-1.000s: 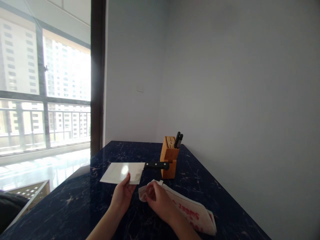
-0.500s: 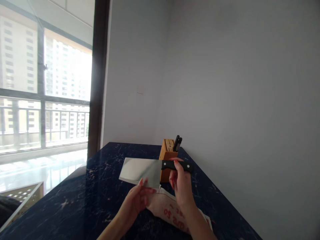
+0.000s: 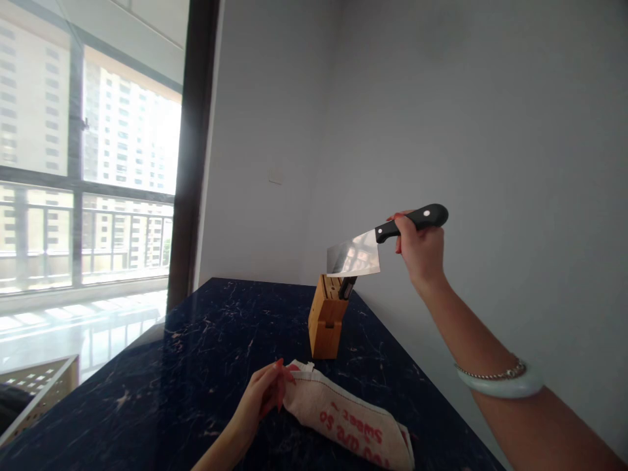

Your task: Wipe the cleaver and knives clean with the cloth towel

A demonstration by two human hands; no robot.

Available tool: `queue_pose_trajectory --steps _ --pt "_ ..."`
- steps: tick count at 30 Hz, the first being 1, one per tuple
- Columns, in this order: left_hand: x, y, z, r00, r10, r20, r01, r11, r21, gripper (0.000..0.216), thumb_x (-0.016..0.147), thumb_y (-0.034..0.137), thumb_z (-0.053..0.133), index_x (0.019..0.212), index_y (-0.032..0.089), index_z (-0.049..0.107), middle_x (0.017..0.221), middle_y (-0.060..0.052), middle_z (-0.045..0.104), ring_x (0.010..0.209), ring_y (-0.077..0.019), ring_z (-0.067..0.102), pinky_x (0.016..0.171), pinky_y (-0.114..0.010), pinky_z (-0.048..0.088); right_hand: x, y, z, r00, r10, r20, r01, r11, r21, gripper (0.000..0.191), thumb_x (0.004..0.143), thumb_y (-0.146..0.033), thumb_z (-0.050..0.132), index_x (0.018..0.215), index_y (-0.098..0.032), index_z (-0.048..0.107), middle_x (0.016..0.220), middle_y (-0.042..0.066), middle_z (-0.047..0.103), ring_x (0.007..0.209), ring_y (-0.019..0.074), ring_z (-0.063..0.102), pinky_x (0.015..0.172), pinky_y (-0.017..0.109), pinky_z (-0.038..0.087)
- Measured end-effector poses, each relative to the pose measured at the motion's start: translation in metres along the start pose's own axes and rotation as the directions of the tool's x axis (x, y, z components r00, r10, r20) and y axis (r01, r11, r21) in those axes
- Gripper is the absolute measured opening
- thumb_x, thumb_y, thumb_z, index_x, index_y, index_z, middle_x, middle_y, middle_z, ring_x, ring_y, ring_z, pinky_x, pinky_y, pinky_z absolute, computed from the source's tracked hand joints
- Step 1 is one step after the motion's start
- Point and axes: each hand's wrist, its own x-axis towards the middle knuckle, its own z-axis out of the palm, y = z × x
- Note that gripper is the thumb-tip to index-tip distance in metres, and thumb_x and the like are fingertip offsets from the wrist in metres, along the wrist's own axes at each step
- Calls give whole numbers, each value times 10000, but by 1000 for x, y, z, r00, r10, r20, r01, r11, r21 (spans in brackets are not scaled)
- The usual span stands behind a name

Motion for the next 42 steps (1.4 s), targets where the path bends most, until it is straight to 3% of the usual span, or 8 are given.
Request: queue_pose_trajectory --steps 5,14,19,25,30,33,38,42 --pt "-4 4 3 1000 -14 12 14 1000 -28 400 753 492 524 653 115 615 391 31 466 317 -21 297 333 -160 101 5 5 9 997 55 60 -46 990 -132 324 740 -406 465 738 -130 635 429 -35 469 350 102 440 392 216 353" --pt "8 -8 -14 998 -51 42 52 998 -34 406 755 496 511 671 116 622 410 19 494 299 -32 318 304 -152 150 -1 8 22 987 85 134 -50 968 -246 380 751 -448 440 696 -131 643 352 -32 445 357 129 462 420 234 360" --pt "6 -5 -11 998 -62 30 63 998 -30 405 750 499 518 672 116 624 413 24 478 325 -38 319 317 -148 174 10 6 28 968 137 212 -40 912 -408 391 769 -434 396 687 -130 629 376 -10 475 400 137 505 453 233 393" --pt "1 -4 -5 999 19 -33 -20 1000 -16 407 766 489 508 649 119 633 317 85 292 311 -23 178 350 -160 154 19 15 59 900 261 349 -32 837 -546 339 762 -428 413 697 -156 604 460 14 547 437 133 531 490 242 413" --pt "2 -6 -7 1000 17 -14 -17 1000 -10 422 759 502 508 639 118 636 296 94 263 300 -21 158 362 -165 167 21 32 94 846 390 363 -43 729 -683 309 729 -457 466 810 -189 596 617 48 614 664 205 604 626 315 432" --pt "7 -11 -11 1000 23 8 -23 1000 -11 443 743 528 515 632 118 636 276 93 269 282 -21 166 352 -167 162 19 46 109 786 468 403 -15 667 -745 313 708 -470 492 793 -190 602 703 66 630 791 238 600 761 395 393" --pt "19 -25 -21 999 -8 40 9 1000 -26 523 721 609 482 629 116 632 243 93 266 234 -20 147 314 -179 105 4 70 120 649 573 500 79 603 -793 319 611 -483 607 687 -173 614 682 58 634 812 260 592 852 511 284" --pt "21 -27 -24 1000 -5 23 6 1000 -17 513 702 609 508 625 117 630 245 88 275 237 -22 155 317 -186 114 3 74 116 601 561 569 177 601 -780 430 635 -589 556 733 -175 624 777 86 645 862 263 578 820 473 322"
